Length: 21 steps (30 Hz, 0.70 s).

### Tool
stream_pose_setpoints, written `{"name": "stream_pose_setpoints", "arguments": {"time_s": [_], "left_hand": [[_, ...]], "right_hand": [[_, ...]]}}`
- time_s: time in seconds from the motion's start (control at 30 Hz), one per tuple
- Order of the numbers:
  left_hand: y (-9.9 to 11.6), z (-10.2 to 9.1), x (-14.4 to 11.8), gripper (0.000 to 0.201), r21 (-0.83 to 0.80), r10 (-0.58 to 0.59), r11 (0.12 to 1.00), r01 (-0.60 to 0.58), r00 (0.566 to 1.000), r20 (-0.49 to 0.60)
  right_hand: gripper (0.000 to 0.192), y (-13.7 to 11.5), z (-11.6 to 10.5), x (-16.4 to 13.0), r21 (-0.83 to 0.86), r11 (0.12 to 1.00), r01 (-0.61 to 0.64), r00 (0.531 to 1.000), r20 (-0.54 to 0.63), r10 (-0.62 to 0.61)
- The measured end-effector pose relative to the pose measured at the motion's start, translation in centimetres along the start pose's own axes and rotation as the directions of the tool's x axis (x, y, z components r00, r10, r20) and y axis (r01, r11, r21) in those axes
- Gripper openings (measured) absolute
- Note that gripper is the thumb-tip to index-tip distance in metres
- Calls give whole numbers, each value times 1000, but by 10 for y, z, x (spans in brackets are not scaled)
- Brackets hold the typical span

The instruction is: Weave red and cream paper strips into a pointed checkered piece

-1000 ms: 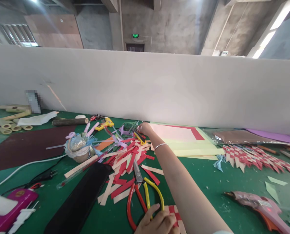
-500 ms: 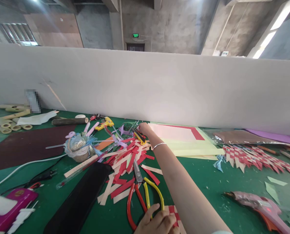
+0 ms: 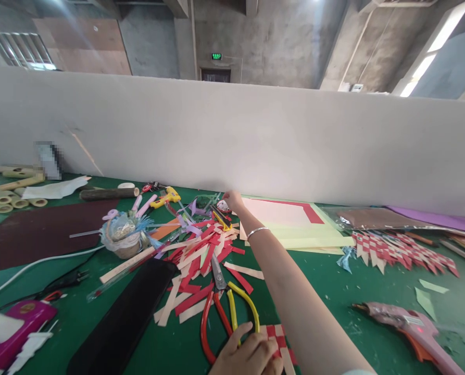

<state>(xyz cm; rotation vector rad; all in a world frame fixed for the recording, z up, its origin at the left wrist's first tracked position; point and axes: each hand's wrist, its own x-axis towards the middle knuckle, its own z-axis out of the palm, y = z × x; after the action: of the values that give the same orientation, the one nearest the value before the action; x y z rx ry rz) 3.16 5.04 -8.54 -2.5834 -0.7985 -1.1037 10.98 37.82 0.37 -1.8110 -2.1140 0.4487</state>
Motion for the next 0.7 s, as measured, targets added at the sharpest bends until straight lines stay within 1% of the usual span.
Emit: {"name": "stream_pose_setpoints", "arguments": {"time_s": [0.03, 0.07, 0.13, 0.2, 0.23, 0.3, 0.47, 0.57, 0.63, 0.7], "left_hand": [[0, 2, 0, 17, 4, -17, 1000, 17, 999, -43], [-1, 3, 0, 18, 15, -22, 1000, 23, 999, -46], [-3, 2, 1, 17, 37, 27, 999, -29, 999, 46], [-6, -3, 3, 17, 45, 89, 994, -96, 987, 136], [-7, -5, 4, 17, 50, 105, 992, -114, 981, 163], [-8, -9, 6, 18, 60, 109, 991, -121, 978, 177], [-7, -12, 9, 18, 22, 64, 997, -69, 984, 167], [-8, -11, 9, 21, -5, 76, 997, -76, 992, 104], [-8, -10, 10, 24, -15, 82, 997, -81, 993, 81], [-8, -11, 12, 27, -15, 78, 997, -77, 995, 68]], "right_hand": [[32, -1, -2, 0, 9, 1000, -6, 1000, -10, 6], [32, -2, -4, 0, 19, 1000, -13, 1000, -19, 13], [32, -5, -5, -1, 38, 999, -28, 999, -28, 29], [32, -8, -3, -4, 55, 998, -42, 999, -29, 43], [32, -9, 0, -5, 63, 997, -47, 998, -28, 49], [31, -9, 4, -8, 74, 996, -59, 998, -26, 61], [30, -2, 5, -8, 84, 991, -100, 994, -32, 103], [31, 3, 4, -8, 78, 989, -122, 991, -50, 126], [31, 5, 4, -8, 67, 989, -131, 988, -77, 136], [31, 5, 6, -9, 46, 990, -137, 982, -128, 142]]}}
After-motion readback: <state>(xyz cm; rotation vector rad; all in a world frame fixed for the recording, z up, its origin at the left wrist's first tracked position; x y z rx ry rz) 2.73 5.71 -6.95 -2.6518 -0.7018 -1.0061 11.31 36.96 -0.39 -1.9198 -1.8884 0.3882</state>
